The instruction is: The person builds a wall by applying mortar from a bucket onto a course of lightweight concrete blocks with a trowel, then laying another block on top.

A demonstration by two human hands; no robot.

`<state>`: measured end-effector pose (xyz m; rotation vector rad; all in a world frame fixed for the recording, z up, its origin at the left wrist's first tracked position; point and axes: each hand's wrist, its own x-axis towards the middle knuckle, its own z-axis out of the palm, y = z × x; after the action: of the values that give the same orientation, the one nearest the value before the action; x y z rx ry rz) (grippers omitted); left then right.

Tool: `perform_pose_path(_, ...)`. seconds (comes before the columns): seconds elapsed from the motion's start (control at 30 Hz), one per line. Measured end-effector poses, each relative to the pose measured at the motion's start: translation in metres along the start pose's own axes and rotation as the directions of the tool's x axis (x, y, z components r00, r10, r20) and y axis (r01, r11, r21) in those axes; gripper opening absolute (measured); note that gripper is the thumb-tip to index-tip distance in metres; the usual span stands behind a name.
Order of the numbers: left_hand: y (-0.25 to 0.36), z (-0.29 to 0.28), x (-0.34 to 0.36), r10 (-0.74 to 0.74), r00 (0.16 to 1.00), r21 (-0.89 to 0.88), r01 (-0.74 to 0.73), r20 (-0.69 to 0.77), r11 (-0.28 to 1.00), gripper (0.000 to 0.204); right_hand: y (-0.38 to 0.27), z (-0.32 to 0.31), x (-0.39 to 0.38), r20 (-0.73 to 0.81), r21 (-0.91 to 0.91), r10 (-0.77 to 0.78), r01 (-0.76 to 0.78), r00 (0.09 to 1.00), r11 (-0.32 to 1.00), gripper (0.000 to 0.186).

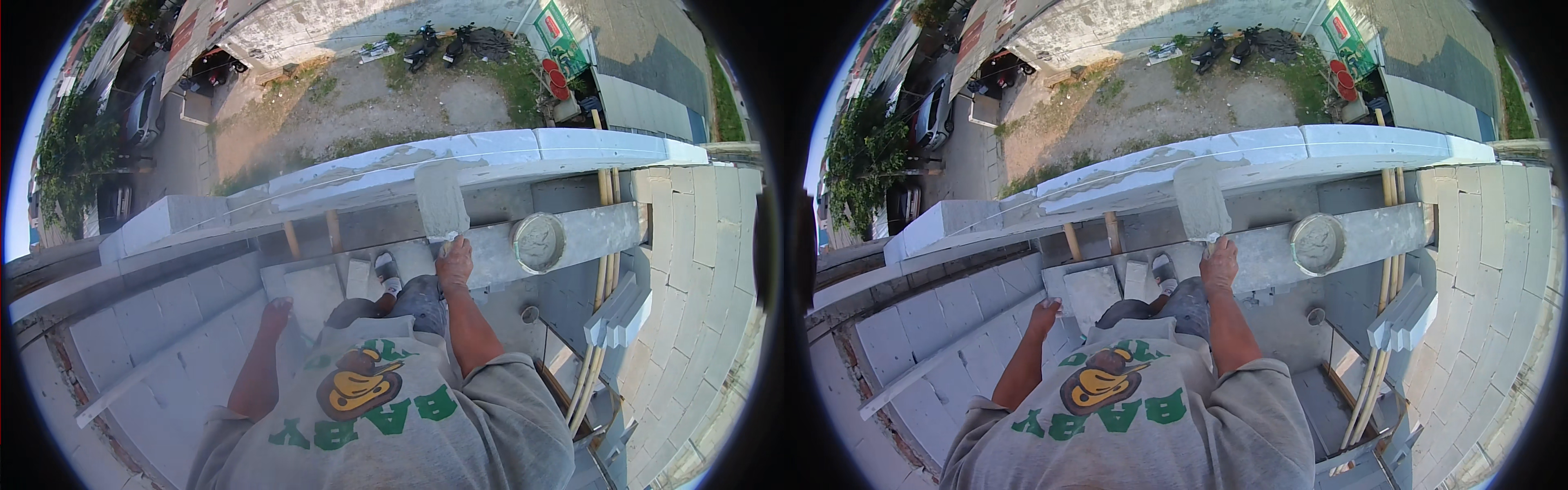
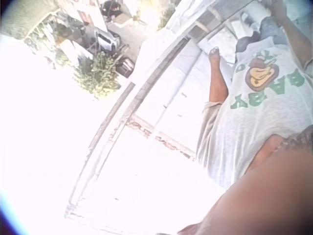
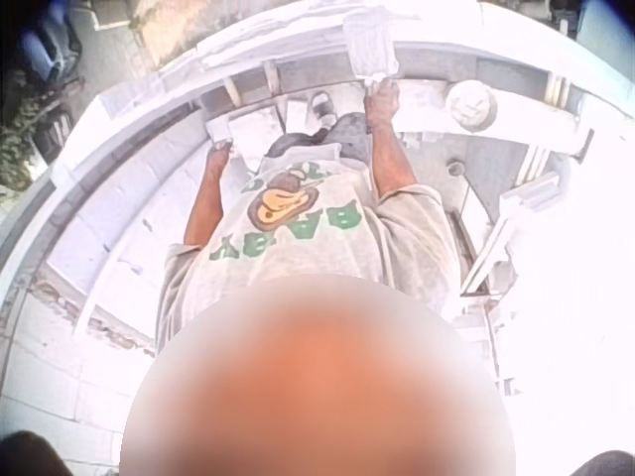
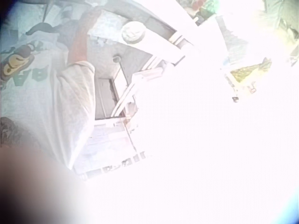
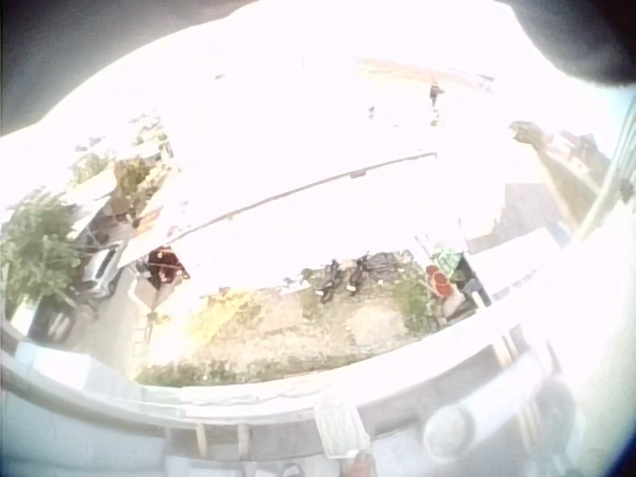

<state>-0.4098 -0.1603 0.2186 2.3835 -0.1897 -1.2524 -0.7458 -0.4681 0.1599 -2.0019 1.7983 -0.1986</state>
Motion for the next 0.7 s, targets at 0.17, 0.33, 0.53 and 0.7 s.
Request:
perform_pose_path(0.17, -0.003, 0.022, 0.026, 0.109, 0.993, 0.07, -0.113, 0.053, 0.991, 0.042, 0.003, -0.052, -0.026, 0.104, 0.014, -0.011, 0.009, 0.995, 1.0, 0.049)
perform_pose_path(0.33, 0.021, 0.041, 0.027, 0.177, 0.977, 0.039, -0.182, 0.119, 0.982, 0.043, -0.03, -0.118, 0.006, -0.051, 0.34, -0.191, 0.197, 0.98, 0.919, 0.037)
perform_pose_path(0.53, 0.014, 0.038, 0.038, 0.161, 0.986, 0.005, -0.161, 0.044, 0.987, 0.043, -0.034, -0.134, 0.081, 0.047, 0.435, 0.036, -0.053, 0.998, 0.899, 0.044)
perform_pose_path(0.7, 0.006, 0.035, 0.033, 0.097, 0.993, 0.092, -0.102, 0.061, 0.99, 0.043, -0.005, -0.088, 0.131, 0.068, 0.462, -0.019, -0.015, 0.998, 0.887, 0.045)
